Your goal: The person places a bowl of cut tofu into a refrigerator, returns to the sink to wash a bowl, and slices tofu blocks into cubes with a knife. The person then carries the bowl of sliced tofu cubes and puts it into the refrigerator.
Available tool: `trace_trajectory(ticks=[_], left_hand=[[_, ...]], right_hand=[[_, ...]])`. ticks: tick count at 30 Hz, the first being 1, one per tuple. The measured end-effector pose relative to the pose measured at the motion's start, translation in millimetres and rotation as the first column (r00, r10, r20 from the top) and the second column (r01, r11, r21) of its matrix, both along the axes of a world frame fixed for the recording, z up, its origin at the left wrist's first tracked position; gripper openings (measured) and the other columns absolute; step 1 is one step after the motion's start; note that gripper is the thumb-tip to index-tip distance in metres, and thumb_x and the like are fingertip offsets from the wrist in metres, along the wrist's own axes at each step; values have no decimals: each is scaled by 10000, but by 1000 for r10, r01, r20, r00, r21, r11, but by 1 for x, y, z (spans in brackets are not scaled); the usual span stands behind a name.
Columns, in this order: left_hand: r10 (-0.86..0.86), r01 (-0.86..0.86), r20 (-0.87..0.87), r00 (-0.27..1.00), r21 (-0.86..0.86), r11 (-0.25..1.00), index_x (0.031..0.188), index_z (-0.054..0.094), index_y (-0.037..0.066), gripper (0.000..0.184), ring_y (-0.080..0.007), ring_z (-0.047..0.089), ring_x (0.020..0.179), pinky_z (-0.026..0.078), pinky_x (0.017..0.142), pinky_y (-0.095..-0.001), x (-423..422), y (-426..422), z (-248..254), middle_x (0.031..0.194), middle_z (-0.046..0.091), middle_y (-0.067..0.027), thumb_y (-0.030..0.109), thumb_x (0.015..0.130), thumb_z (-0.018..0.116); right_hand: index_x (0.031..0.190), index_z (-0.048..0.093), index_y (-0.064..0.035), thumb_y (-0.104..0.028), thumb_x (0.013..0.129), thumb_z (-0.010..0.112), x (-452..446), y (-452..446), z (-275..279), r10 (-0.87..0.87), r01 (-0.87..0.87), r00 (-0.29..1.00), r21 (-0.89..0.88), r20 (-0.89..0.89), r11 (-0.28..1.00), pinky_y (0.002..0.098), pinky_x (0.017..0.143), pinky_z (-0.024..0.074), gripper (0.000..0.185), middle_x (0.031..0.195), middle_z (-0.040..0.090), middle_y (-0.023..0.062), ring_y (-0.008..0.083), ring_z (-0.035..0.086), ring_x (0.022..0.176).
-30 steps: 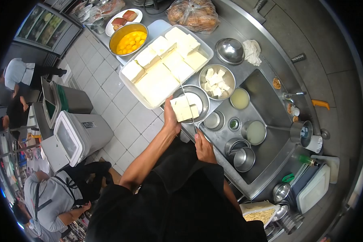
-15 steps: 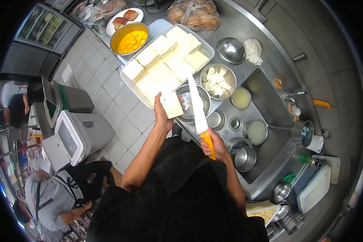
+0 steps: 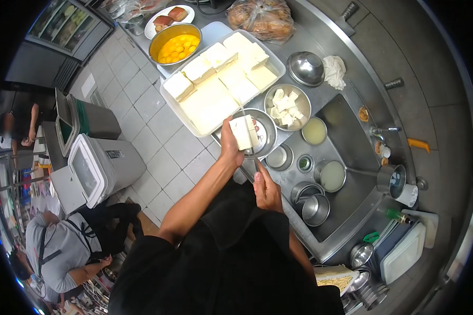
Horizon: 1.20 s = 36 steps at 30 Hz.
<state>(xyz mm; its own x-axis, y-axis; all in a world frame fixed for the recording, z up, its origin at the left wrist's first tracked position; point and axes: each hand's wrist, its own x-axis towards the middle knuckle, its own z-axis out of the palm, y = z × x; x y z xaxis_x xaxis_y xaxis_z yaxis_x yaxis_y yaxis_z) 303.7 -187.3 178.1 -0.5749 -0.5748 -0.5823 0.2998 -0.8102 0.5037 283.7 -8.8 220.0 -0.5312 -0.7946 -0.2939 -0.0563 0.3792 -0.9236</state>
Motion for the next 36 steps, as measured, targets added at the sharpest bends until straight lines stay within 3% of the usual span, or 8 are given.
trace_trajectory(ticks=[8,17,19,20,26,28,31,36], left_hand=[[-20,20,34,999,1,1000,1158,562,0,544,-274,665,893,532,784,-430,-5,4,-2,1021,678,-152,425,960,287],[-25,23,72,997,30,999,1117,598,7,529,-253,663,859,546,747,-397,-3,11,-1,994,688,-127,408,962,289],[-21,20,71,997,20,1000,1112,608,3,539,-244,664,848,550,741,-386,-3,11,-5,985,693,-122,413,964,291],[-17,16,72,997,11,1000,1107,618,0,549,-236,665,838,553,736,-375,-2,11,-8,975,697,-117,419,966,293],[11,-10,85,996,-12,1000,1123,625,-13,575,-225,678,823,559,759,-358,4,11,-30,965,704,-128,442,974,306],[25,-23,94,995,-17,1000,1131,621,-14,575,-231,680,838,558,767,-361,8,10,-26,971,704,-130,444,975,312],[19,-16,133,991,-28,999,1142,616,-16,579,-243,683,861,553,785,-364,11,6,-18,978,703,-132,455,976,324],[-115,140,274,955,-74,987,1310,510,57,645,-193,597,1035,450,897,-342,14,-4,-6,1175,630,-96,578,947,397]], right_hand=[[1382,467,-11,-201,1021,421,-4,0,-3,33,-35,999,53,38,998,303,752,490,411,949,661,184,203,634,798],[1370,462,13,-305,1037,392,-1,-2,-19,10,-16,991,-48,-133,999,290,596,437,465,710,520,68,128,489,615],[1359,477,2,-227,1032,390,1,-4,-9,-21,19,1000,94,23,995,380,923,451,408,1219,599,260,376,585,1144],[1359,477,2,-227,1032,390,0,-5,-7,-21,19,1000,94,23,995,380,923,451,408,1219,599,260,376,585,1144],[1259,562,-30,-325,1032,396,-1,-5,-33,-48,58,995,124,-84,991,380,635,476,407,834,666,162,299,618,666],[1091,591,-56,-386,1020,430,-12,-6,-33,-80,-17,891,209,446,978,288,471,389,374,688,551,67,146,479,507],[944,523,-106,-413,1015,438,-28,-9,-13,-153,-28,710,244,687,969,201,383,271,326,620,427,4,59,351,430],[1069,593,-65,-395,1009,464,-29,-1,-42,-83,4,935,223,346,975,221,423,321,359,622,445,3,67,402,479]])
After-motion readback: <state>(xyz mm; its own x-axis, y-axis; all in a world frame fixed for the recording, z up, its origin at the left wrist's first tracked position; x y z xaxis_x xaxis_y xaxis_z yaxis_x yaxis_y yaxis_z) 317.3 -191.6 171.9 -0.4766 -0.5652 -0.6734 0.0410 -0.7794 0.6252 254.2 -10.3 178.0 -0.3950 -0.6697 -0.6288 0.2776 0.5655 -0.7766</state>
